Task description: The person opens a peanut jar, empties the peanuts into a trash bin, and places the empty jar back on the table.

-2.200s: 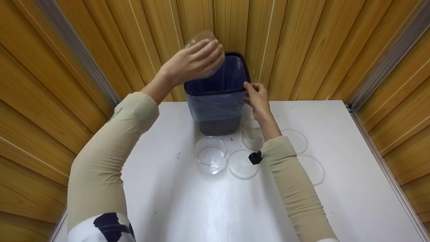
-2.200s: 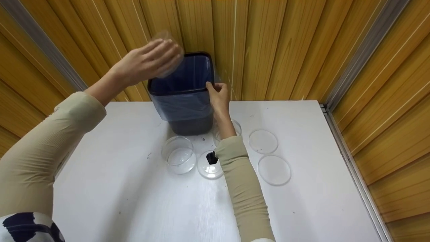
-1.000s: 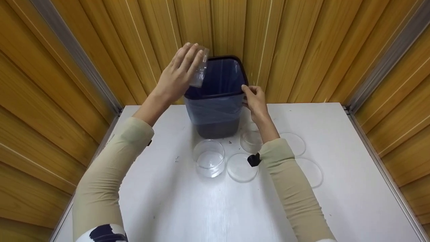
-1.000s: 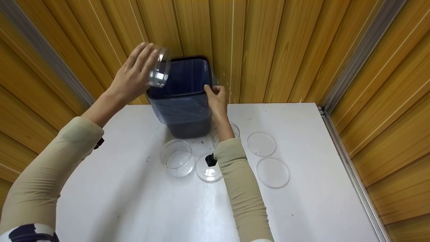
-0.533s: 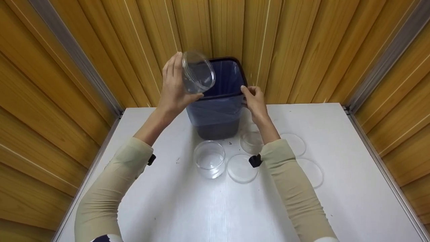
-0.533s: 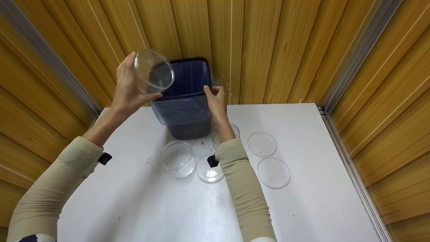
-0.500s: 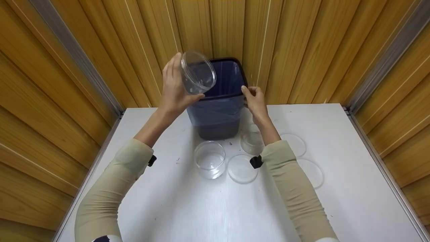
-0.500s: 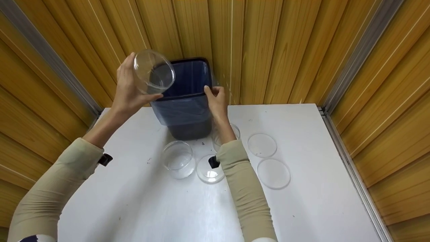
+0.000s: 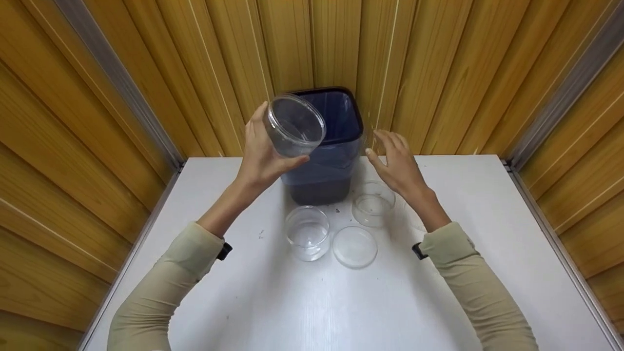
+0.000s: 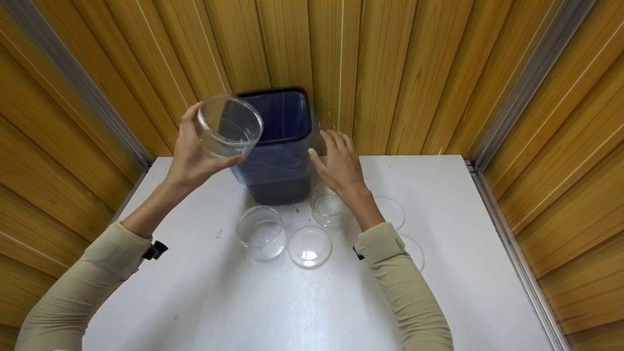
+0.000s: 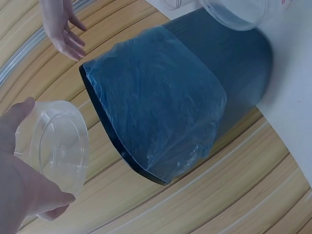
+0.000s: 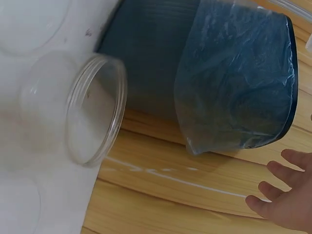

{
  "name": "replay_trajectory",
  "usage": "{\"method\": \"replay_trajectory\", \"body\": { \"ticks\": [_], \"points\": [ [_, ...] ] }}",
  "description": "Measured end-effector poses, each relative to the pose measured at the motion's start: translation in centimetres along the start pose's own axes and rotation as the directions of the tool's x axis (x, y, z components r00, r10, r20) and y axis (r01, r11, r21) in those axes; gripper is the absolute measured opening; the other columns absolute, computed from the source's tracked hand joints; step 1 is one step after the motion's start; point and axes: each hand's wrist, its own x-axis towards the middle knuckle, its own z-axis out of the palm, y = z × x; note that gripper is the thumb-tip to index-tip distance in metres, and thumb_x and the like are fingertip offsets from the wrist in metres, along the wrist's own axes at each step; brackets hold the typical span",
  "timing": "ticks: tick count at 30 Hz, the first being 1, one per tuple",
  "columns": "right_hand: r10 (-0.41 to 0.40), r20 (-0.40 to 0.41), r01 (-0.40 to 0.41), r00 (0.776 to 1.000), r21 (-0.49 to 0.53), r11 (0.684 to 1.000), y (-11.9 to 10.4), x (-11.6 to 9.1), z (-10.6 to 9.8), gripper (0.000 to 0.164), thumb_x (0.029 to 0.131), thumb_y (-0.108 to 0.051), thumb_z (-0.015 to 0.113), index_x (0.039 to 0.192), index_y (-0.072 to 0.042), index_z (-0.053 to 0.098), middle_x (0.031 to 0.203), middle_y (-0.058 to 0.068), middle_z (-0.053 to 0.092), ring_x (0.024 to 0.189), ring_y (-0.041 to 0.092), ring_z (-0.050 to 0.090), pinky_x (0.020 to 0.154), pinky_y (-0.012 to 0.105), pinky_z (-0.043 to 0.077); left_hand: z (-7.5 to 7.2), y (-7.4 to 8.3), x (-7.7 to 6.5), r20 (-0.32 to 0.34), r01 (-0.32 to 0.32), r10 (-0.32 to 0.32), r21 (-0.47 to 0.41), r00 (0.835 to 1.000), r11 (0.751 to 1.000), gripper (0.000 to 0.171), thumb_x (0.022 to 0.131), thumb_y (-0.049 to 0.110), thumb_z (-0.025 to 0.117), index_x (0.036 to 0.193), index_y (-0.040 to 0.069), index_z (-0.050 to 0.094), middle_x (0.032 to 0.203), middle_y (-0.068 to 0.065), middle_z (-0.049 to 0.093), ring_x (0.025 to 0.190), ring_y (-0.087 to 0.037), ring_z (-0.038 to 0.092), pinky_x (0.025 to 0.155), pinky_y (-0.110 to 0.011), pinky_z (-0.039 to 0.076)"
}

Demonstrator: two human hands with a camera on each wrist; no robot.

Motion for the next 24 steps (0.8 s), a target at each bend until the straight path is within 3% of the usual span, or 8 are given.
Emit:
{"method": "replay_trajectory", "body": {
  "ticks": [6, 11, 24],
  "points": [
    [-0.079, 0.041, 0.084, 0.996, -0.155, 0.984, 1.3, -2.2, -1.3, 0.060, 0.103, -0.044, 0.052, 0.152, -0.010, 0.047, 0.157, 0.015, 0.042, 0.147, 0.041, 0.029, 0.118, 0.063, 0.025, 0.9, -0.6, -1.4, -0.005, -0.035, 0.035, -0.057, 0.999, 0.998, 0.122, 0.061, 0.035, 0.098, 0.152, -0.004, 0.027, 0.157, -0.022, 0.028, 0.148, -0.030, 0.028, 0.120, -0.038, 0.029],
    [-0.104, 0.049, 0.113, 0.993, -0.235, 0.965, 2.3, -4.4, -2.1, 0.054, 0.104, -0.039, 0.051, 0.151, -0.011, 0.049, 0.157, 0.015, 0.043, 0.146, 0.043, 0.030, 0.116, 0.065, 0.026, 1.6, -0.6, -2.7, 0.016, -0.033, 0.035, -0.084, 0.999, 0.996, 0.121, 0.060, 0.036, 0.099, 0.152, -0.002, 0.030, 0.152, -0.021, 0.028, 0.142, -0.030, 0.033, 0.116, -0.038, 0.036],
    [-0.097, 0.039, 0.105, 0.994, -0.314, 0.944, 4.1, -9.4, -3.9, 0.053, 0.101, -0.033, 0.057, 0.147, -0.008, 0.053, 0.154, 0.018, 0.046, 0.144, 0.045, 0.032, 0.115, 0.064, 0.027, 3.0, 1.2, -5.2, 0.011, -0.049, 0.052, -0.178, 0.999, 0.983, 0.121, 0.059, 0.040, 0.099, 0.153, 0.003, 0.032, 0.149, -0.018, 0.033, 0.142, -0.030, 0.033, 0.115, -0.045, 0.037]
  ]
}}
